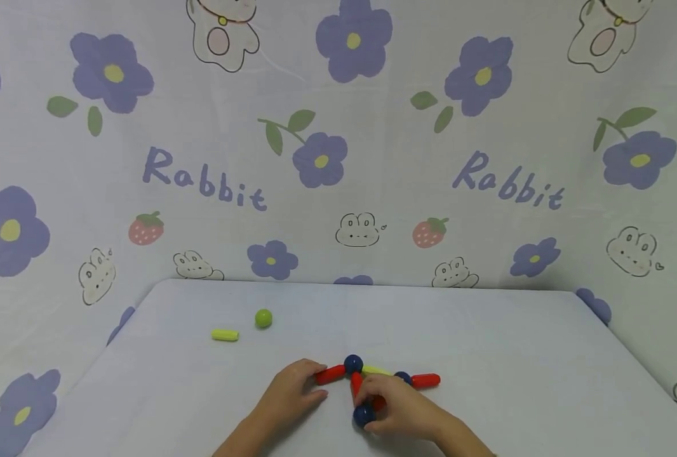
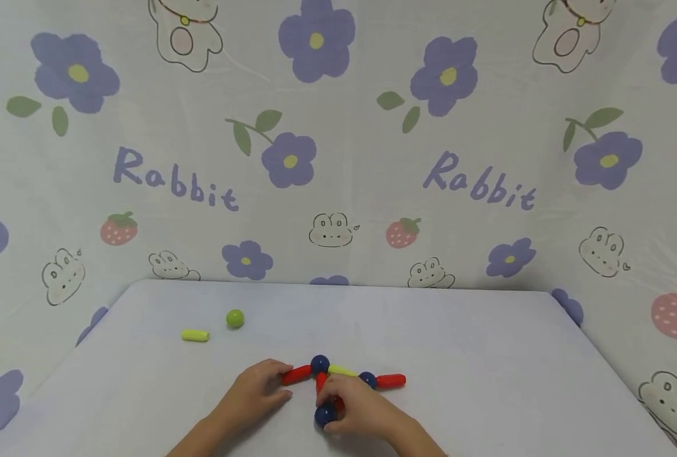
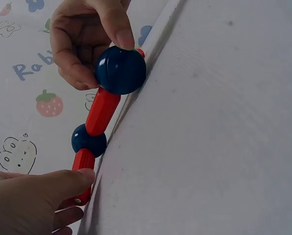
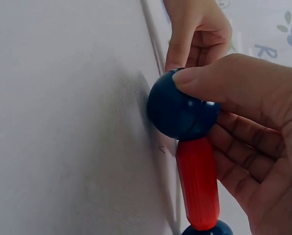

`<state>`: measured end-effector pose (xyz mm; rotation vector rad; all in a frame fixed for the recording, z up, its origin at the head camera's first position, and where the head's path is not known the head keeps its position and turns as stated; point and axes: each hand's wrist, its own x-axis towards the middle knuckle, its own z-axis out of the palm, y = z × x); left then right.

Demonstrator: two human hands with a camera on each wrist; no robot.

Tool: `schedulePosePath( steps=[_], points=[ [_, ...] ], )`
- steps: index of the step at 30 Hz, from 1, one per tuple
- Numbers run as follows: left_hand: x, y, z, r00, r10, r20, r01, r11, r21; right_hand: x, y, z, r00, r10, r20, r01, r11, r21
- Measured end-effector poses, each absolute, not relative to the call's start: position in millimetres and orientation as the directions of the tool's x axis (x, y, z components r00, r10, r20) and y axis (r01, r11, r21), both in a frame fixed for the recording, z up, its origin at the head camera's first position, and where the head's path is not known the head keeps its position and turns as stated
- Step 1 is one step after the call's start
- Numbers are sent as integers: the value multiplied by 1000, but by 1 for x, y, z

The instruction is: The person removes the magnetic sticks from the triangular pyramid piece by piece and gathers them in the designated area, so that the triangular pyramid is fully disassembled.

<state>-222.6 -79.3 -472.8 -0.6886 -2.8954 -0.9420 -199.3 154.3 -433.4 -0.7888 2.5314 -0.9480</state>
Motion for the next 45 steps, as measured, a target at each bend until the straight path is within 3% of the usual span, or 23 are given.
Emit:
schedulePosePath(
  steps=[12,19,30,45],
  points=[
    [-213,-82,-478,-858,476,194,488,637,596,-186,161,-433,-745,-656,-117,-420,599,-682],
    [-212,-82,-481,-836,515,191,515,614,598,-179,165,-433,-778,-616,-124,-374,612,-696],
    [-209,-83,-486,-768,589,251,598,521,609,-180,187,-435,-806,-587,-75,-411,647,-642],
    [-205,-75,-480,-734,645,214,595,459,659,-188,216,-432,-835,-550,10,-443,662,-604]
  ],
)
